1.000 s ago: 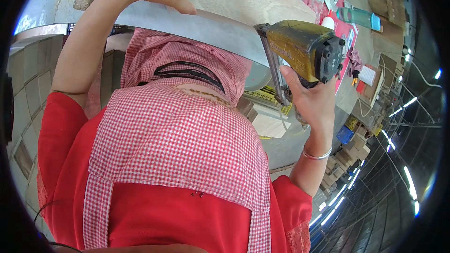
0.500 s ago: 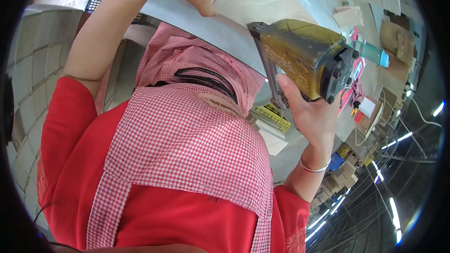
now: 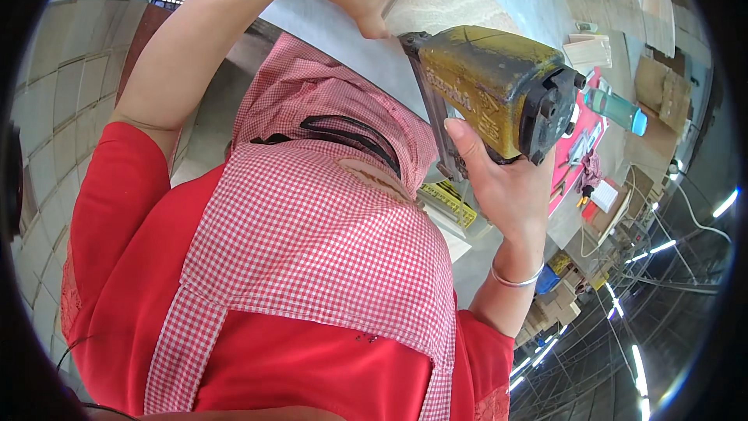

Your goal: Assembling wooden boxes by applying wood glue to joints and securing them with a pneumatic nail gun.

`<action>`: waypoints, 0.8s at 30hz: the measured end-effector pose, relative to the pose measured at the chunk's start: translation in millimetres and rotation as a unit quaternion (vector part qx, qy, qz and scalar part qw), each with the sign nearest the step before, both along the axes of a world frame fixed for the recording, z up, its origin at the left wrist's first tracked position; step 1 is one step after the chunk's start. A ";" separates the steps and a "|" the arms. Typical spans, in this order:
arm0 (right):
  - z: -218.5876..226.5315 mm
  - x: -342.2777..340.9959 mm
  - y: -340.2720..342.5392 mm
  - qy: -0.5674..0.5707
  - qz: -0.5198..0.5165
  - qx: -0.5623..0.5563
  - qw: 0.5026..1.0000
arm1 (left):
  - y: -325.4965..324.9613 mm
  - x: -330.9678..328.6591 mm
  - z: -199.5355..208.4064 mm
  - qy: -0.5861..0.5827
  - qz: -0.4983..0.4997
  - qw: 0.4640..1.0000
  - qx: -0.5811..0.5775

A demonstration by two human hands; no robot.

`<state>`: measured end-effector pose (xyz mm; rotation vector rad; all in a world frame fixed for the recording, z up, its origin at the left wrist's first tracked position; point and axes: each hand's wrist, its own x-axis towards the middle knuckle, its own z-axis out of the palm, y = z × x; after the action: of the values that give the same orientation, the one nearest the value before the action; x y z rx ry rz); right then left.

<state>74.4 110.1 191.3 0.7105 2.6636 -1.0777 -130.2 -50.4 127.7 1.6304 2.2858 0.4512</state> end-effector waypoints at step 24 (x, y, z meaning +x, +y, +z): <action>6.5 68.7 43.2 0.072 -0.191 0.049 0.978 | -36.6 144.4 -83.0 -0.049 0.224 0.949 0.215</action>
<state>143.2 153.3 197.8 1.2494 2.7877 -1.1243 14.2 -87.1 44.8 1.1905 2.6035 1.1780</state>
